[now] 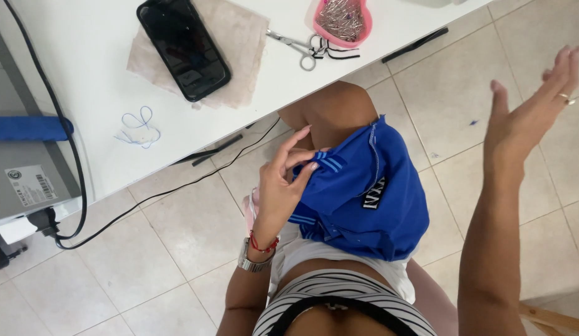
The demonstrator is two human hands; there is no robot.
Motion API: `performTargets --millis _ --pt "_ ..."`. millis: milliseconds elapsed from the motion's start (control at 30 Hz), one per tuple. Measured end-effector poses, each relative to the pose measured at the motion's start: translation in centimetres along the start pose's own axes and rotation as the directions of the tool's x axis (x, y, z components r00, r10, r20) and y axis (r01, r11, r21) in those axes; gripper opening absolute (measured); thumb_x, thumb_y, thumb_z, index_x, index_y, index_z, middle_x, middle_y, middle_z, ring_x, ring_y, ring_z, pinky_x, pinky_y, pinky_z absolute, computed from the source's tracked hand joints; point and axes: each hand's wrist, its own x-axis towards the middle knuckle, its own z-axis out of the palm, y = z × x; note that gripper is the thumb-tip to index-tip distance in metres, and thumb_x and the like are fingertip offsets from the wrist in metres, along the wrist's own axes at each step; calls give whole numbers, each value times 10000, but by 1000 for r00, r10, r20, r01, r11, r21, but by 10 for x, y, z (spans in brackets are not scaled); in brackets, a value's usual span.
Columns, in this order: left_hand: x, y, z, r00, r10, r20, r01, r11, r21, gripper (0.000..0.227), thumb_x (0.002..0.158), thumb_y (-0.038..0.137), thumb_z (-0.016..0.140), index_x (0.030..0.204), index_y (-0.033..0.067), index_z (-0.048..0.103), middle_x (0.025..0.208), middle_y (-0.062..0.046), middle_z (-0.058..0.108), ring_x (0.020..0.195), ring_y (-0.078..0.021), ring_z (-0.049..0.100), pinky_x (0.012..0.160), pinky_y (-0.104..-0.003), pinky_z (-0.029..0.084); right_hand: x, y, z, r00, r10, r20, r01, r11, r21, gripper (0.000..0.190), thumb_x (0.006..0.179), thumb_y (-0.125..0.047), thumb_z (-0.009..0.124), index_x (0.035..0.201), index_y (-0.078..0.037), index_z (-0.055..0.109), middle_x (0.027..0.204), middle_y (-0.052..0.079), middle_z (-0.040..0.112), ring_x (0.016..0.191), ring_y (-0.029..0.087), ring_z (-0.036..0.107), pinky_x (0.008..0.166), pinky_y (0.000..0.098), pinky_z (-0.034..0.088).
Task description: Pinning a white fabric trim onto a blue garment to prepare it for sewing.
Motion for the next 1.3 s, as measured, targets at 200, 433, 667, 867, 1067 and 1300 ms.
performTargets --millis 200,433,667,867,1067,1300 --pt "3 -19 7 998 27 -54 -33 994 -108 534 979 -23 789 1488 75 663 1117 -132 849 1056 -173 765 950 -319 644 -47 -118 7 795 -602 70 469 684 559 310 893 -171 947 1168 -105 821 1242 70 740 1173 334 641 1064 449 530" --pt "7 -24 2 999 -35 -22 30 982 -184 426 987 32 811 1404 79 739 1119 -131 854 1037 -127 754 937 -307 650 -55 -147 34 708 -706 18 582 598 551 29 1023 -181 797 1032 -162 818 1108 6 747 1011 280 674 909 384 479" --pt "16 -12 5 993 -101 -60 89 981 -172 150 958 110 868 1107 94 868 939 -92 857 859 -67 741 774 -250 655 -47 -157 16 739 -667 95 444 589 676 49 1026 -177 787 1051 -159 826 1076 1 815 962 245 747 944 374 482" --pt "15 7 17 979 72 -193 -65 997 44 183 958 78 867 1135 115 845 940 -110 854 809 -166 818 734 -298 677 -44 -168 8 759 -623 192 285 582 762 26 988 -141 824 1002 -160 835 1036 12 801 937 247 721 931 364 498" --pt "11 6 19 983 102 -154 -109 993 -37 269 981 -13 802 1239 61 778 997 -143 853 869 -189 827 786 -333 685 -51 -172 17 835 -491 251 136 624 769 87 946 -138 886 1002 -141 820 1020 20 794 965 245 720 931 358 506" --pt "9 -1 18 984 92 -150 -104 992 -69 226 981 -10 802 1195 32 745 1013 -148 855 877 -180 826 782 -313 679 -52 -166 28 851 -436 292 56 629 775 153 898 -127 924 982 -121 797 1131 55 762 1048 264 701 992 395 512"
